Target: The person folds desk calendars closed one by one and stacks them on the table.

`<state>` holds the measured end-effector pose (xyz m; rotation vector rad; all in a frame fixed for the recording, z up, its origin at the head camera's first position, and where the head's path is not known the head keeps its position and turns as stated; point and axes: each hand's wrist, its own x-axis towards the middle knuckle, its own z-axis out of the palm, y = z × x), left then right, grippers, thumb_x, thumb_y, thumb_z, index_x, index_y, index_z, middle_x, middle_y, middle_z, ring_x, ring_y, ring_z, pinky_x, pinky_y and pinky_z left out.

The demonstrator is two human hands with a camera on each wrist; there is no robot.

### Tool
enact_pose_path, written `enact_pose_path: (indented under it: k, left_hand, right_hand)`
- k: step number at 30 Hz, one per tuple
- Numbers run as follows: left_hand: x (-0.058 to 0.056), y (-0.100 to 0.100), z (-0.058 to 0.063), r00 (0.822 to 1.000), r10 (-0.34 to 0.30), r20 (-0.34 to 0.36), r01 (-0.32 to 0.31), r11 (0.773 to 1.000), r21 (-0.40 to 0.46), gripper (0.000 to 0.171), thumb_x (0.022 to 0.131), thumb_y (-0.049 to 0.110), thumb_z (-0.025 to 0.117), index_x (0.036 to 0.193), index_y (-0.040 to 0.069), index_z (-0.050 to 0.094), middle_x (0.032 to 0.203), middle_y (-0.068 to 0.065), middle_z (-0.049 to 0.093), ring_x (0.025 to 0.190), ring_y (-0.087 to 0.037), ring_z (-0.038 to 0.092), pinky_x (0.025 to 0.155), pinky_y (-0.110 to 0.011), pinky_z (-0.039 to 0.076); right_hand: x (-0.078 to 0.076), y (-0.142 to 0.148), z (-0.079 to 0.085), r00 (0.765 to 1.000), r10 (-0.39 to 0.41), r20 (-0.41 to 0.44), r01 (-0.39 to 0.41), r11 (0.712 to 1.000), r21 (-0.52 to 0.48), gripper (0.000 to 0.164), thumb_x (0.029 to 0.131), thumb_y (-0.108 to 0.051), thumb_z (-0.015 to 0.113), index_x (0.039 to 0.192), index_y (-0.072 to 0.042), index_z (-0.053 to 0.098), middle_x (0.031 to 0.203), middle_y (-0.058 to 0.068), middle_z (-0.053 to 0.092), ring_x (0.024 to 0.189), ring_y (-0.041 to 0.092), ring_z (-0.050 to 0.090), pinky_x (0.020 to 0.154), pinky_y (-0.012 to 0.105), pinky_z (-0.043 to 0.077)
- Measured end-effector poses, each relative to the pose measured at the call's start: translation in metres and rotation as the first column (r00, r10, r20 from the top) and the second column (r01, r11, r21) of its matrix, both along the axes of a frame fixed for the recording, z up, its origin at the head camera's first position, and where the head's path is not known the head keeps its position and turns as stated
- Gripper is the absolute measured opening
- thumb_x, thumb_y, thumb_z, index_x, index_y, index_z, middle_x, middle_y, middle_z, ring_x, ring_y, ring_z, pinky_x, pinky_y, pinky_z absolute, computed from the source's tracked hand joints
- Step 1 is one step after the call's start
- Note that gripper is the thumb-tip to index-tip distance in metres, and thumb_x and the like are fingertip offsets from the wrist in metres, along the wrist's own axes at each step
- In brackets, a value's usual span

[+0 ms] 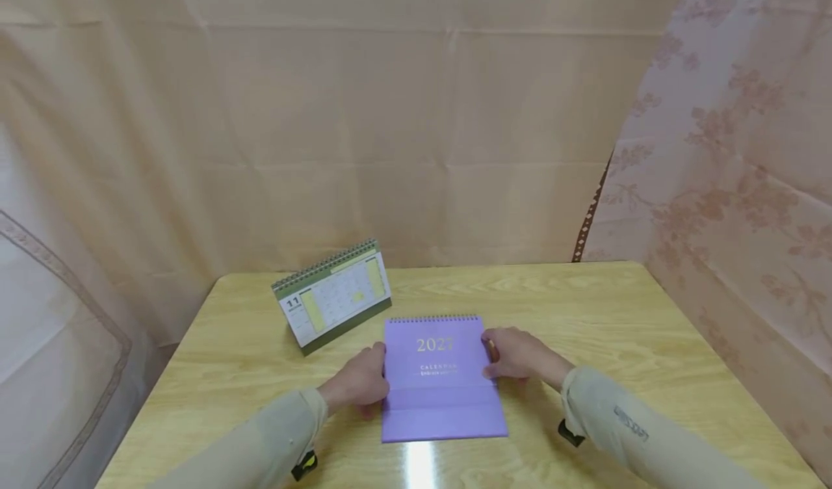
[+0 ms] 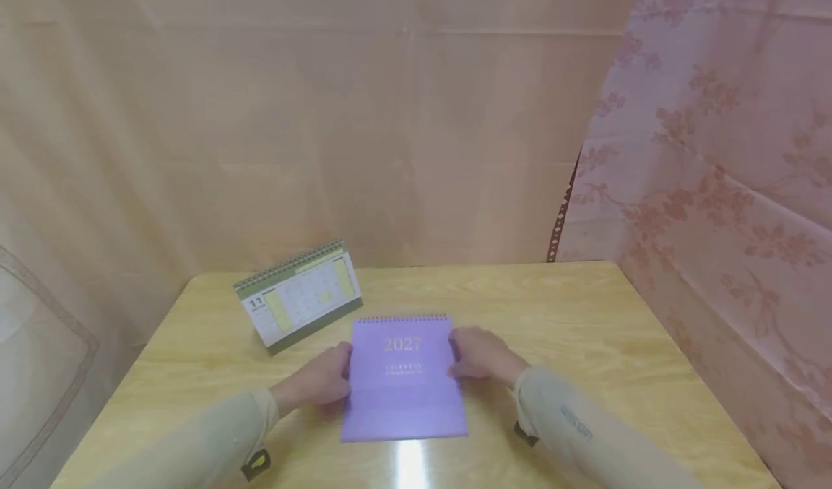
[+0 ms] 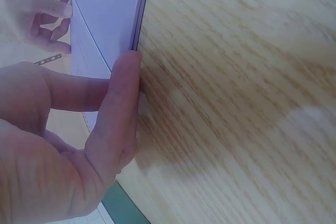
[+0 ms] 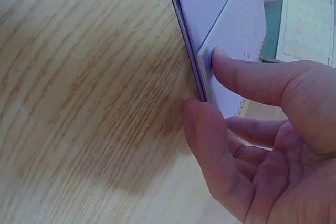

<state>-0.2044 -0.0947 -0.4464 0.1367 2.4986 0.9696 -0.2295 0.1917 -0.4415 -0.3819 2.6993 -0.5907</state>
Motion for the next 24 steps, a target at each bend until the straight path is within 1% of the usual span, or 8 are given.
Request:
enact_pose_path:
  k: [5, 8, 11, 14, 16, 18, 21, 24]
  left_hand:
    - [-0.001, -0.001, -0.005, 1.0, -0.013, 0.001, 0.013, 1.0, -0.005, 0.061, 0.085, -0.013, 0.061, 0.141, -0.013, 0.038, 0.101, -0.021, 0.054, 0.066, -0.026, 0.061, 0.044, -0.036, 0.055]
    - [-0.001, -0.006, -0.006, 0.999, -0.05, -0.019, 0.05, 0.999, -0.001, 0.051, 0.082, -0.011, 0.064, 0.129, -0.011, 0.046, 0.094, -0.016, 0.055, 0.062, -0.025, 0.06, 0.043, -0.035, 0.054]
    - [-0.001, -0.011, -0.005, 0.995, -0.089, -0.044, 0.089, 0.996, 0.001, 0.039, 0.079, -0.007, 0.069, 0.113, -0.003, 0.051, 0.086, -0.011, 0.055, 0.056, -0.022, 0.059, 0.042, -0.033, 0.051]
    - [0.0, -0.015, -0.001, 0.994, -0.104, -0.028, 0.105, 0.994, 0.031, 0.037, 0.08, -0.001, 0.074, 0.109, 0.0, 0.051, 0.084, -0.01, 0.055, 0.059, -0.021, 0.058, 0.045, -0.034, 0.053]
    - [-0.001, -0.017, 0.003, 0.994, -0.105, 0.003, 0.105, 0.992, 0.067, 0.042, 0.081, 0.001, 0.077, 0.115, -0.002, 0.051, 0.085, -0.01, 0.057, 0.063, -0.023, 0.06, 0.047, -0.036, 0.055]
    - [-0.003, -0.018, 0.008, 0.994, -0.098, 0.043, 0.094, 0.991, 0.094, 0.054, 0.082, 0.004, 0.079, 0.126, -0.004, 0.049, 0.087, -0.011, 0.058, 0.066, -0.025, 0.063, 0.049, -0.039, 0.057]
    - [-0.006, -0.022, 0.015, 0.994, -0.086, 0.074, 0.077, 0.991, 0.113, 0.073, 0.083, 0.007, 0.08, 0.142, -0.006, 0.04, 0.091, -0.011, 0.06, 0.068, -0.028, 0.065, 0.051, -0.041, 0.058]
    - [-0.009, -0.026, 0.021, 0.994, -0.074, 0.085, 0.063, 0.99, 0.124, 0.078, 0.085, 0.011, 0.08, 0.147, -0.006, 0.037, 0.099, -0.012, 0.061, 0.072, -0.028, 0.066, 0.054, -0.041, 0.059]
  right_hand:
    - [0.001, 0.001, -0.002, 1.0, 0.007, -0.006, -0.006, 1.0, 0.019, 0.061, 0.085, -0.017, 0.084, 0.135, 0.005, 0.056, 0.079, 0.002, 0.057, 0.049, 0.015, 0.056, 0.042, 0.028, 0.047]
    - [-0.001, 0.001, -0.002, 1.0, 0.004, 0.008, -0.005, 0.999, 0.036, 0.061, 0.085, -0.019, 0.084, 0.135, 0.003, 0.056, 0.081, 0.002, 0.058, 0.05, 0.016, 0.056, 0.042, 0.028, 0.047]
    - [-0.005, 0.0, -0.001, 0.999, 0.018, 0.027, -0.019, 0.998, 0.058, 0.051, 0.084, -0.021, 0.085, 0.124, 0.001, 0.061, 0.08, 0.002, 0.059, 0.049, 0.016, 0.055, 0.041, 0.029, 0.047]
    - [-0.008, -0.002, 0.003, 0.999, 0.028, 0.04, -0.031, 0.996, 0.085, 0.039, 0.084, -0.024, 0.085, 0.108, -0.003, 0.064, 0.078, 0.002, 0.059, 0.047, 0.018, 0.056, 0.042, 0.031, 0.05]
    - [-0.01, -0.003, 0.006, 0.999, 0.025, 0.038, -0.029, 0.994, 0.108, 0.037, 0.083, -0.026, 0.086, 0.103, -0.005, 0.063, 0.082, 0.004, 0.06, 0.049, 0.02, 0.059, 0.044, 0.034, 0.052]
    - [-0.011, -0.004, 0.011, 0.999, 0.03, 0.033, -0.034, 0.992, 0.122, 0.042, 0.085, -0.029, 0.084, 0.11, -0.003, 0.064, 0.093, 0.009, 0.064, 0.05, 0.023, 0.062, 0.044, 0.035, 0.053]
    - [-0.012, -0.006, 0.02, 0.999, 0.047, 0.017, -0.048, 0.992, 0.114, 0.06, 0.087, -0.03, 0.082, 0.131, 0.003, 0.058, 0.116, 0.02, 0.064, 0.053, 0.026, 0.064, 0.045, 0.034, 0.053]
    - [-0.014, -0.006, 0.028, 0.999, 0.051, 0.01, -0.052, 0.996, 0.07, 0.069, 0.091, -0.028, 0.079, 0.143, 0.006, 0.049, 0.13, 0.027, 0.06, 0.053, 0.024, 0.063, 0.047, 0.034, 0.053]
